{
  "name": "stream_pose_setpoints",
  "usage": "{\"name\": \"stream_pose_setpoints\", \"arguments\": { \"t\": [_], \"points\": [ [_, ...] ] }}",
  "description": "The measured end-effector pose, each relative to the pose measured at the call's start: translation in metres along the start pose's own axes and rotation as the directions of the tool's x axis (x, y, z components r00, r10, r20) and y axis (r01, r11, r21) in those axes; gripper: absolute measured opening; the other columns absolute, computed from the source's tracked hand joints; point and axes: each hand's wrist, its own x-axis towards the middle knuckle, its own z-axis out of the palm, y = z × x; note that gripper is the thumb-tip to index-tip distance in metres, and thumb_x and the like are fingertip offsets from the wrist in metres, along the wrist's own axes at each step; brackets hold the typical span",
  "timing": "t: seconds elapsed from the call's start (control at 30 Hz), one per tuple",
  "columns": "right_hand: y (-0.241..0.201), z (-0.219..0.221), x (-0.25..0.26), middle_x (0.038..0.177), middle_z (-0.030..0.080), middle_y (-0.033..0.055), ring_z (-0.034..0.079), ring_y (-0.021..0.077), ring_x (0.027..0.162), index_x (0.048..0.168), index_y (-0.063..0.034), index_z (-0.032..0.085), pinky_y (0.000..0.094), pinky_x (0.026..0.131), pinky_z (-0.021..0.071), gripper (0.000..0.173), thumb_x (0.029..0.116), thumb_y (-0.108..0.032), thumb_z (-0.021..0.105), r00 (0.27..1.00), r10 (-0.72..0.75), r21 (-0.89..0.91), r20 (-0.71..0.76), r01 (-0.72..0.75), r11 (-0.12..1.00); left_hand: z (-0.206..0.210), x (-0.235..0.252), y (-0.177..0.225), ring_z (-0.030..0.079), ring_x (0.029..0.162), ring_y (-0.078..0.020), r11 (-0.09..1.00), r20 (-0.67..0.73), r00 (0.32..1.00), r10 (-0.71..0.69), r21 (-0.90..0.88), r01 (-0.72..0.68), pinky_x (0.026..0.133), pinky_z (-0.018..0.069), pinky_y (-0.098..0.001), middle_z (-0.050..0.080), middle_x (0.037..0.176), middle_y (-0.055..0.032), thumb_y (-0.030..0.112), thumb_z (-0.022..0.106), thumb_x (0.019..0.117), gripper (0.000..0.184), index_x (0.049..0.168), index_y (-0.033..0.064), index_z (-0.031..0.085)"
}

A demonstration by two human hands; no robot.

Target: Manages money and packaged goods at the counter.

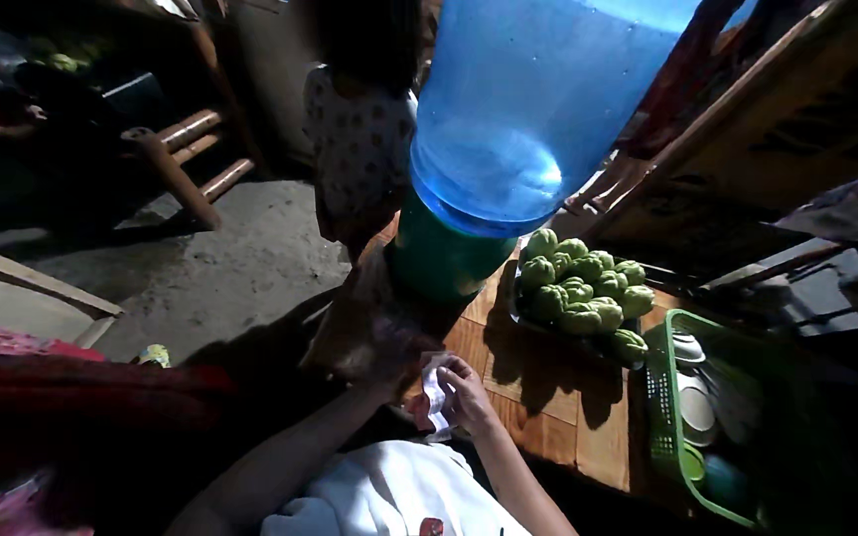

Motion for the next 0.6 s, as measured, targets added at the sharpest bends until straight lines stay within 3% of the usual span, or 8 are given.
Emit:
{"name": "stream_pose_setpoints", "arguments": {
  "t": [0.1,0.27,0.33,0.4,0.47,0.5,0.53,0.6],
  "points": [
    [-0.007,-0.014,0.001,0.096,0.072,0.0040,0.069,0.0091,0.086,0.113,0.0031,0.061,0.0283,0.080,0.0595,0.022,0.0954,0.007,0.048,0.998,-0.046,-0.019,-0.048,0.045,0.999,0.014,0.002,-0.001,0.065,0.100,-0.0150,0.983,0.125,0.991,0.052,-0.180,-0.029,0.088,0.0559,-0.0316,0.066,0.113,-0.0124,0.003,0.066,0.0937,0.038,0.129,-0.0043,0.055],
    [-0.025,-0.041,0.003,0.094,0.072,0.0034,0.070,0.0097,0.084,0.113,0.0009,0.061,0.0292,0.079,0.0603,0.024,0.0990,0.005,0.042,0.995,-0.031,0.044,-0.093,0.035,0.998,0.032,0.005,0.012,0.065,0.088,-0.0095,0.947,0.224,0.973,0.045,-0.321,0.030,0.080,0.0564,-0.0269,0.066,0.101,-0.0044,0.015,0.054,0.1053,0.026,0.125,-0.0015,0.057],
    [-0.027,-0.053,0.003,0.095,0.072,0.0040,0.070,0.0104,0.084,0.115,0.0007,0.060,0.0302,0.078,0.0604,0.024,0.1004,0.003,0.040,0.995,-0.023,0.059,-0.092,0.028,0.998,0.039,0.006,0.017,0.064,0.091,-0.0118,0.961,0.172,0.985,0.031,-0.276,0.018,0.079,0.0564,-0.0286,0.064,0.108,-0.0077,0.011,0.054,0.1052,0.029,0.132,-0.0010,0.054],
    [-0.030,-0.061,0.000,0.096,0.072,0.0042,0.070,0.0106,0.084,0.117,0.0010,0.059,0.0304,0.079,0.0606,0.025,0.1012,0.003,0.040,0.995,-0.021,0.067,-0.093,0.028,0.997,0.045,0.011,0.016,0.065,0.101,-0.0153,0.986,0.131,0.984,0.124,-0.130,-0.107,0.082,0.0576,-0.0309,0.061,0.125,-0.0137,0.007,0.058,0.1014,0.049,0.148,0.0026,0.045],
    [-0.032,-0.067,-0.004,0.094,0.073,0.0039,0.071,0.0103,0.084,0.116,0.0005,0.060,0.0301,0.079,0.0606,0.025,0.1007,0.003,0.040,0.995,-0.023,0.083,-0.100,0.032,0.996,0.048,0.017,0.014,0.058,0.124,-0.0219,0.957,0.129,0.960,0.247,0.122,-0.262,0.102,0.0497,-0.0359,0.055,0.143,-0.0207,0.011,0.062,0.0978,0.064,0.156,0.0017,0.036],
    [-0.032,-0.069,-0.006,0.094,0.073,0.0039,0.070,0.0102,0.083,0.115,0.0006,0.061,0.0297,0.078,0.0605,0.026,0.1002,0.003,0.040,0.994,-0.030,0.093,-0.108,0.040,0.995,0.050,0.020,0.011,0.059,0.126,-0.0224,0.922,0.141,0.941,0.309,0.200,-0.333,0.106,0.0481,-0.0373,0.057,0.142,-0.0204,0.013,0.063,0.0974,0.062,0.153,0.0007,0.040],
    [-0.033,-0.072,-0.009,0.094,0.073,0.0037,0.070,0.0098,0.083,0.115,0.0008,0.061,0.0291,0.078,0.0604,0.026,0.1000,0.003,0.040,0.992,-0.037,0.095,-0.117,0.048,0.994,0.053,0.023,0.008,0.062,0.121,-0.0196,0.884,0.165,0.913,0.372,0.237,-0.403,0.104,0.0494,-0.0350,0.061,0.139,-0.0184,0.014,0.062,0.0970,0.055,0.148,0.0000,0.048],
    [-0.033,-0.077,-0.013,0.093,0.073,0.0035,0.071,0.0096,0.083,0.115,0.0010,0.061,0.0288,0.078,0.0605,0.025,0.1005,0.002,0.040,0.990,-0.048,0.091,-0.133,0.061,0.994,0.060,0.028,0.005,0.065,0.092,-0.0111,0.864,0.217,0.887,0.407,0.224,-0.451,0.084,0.0541,-0.0276,0.069,0.115,-0.0124,0.013,0.061,0.0974,0.036,0.131,-0.0002,0.063]
  ]
}}
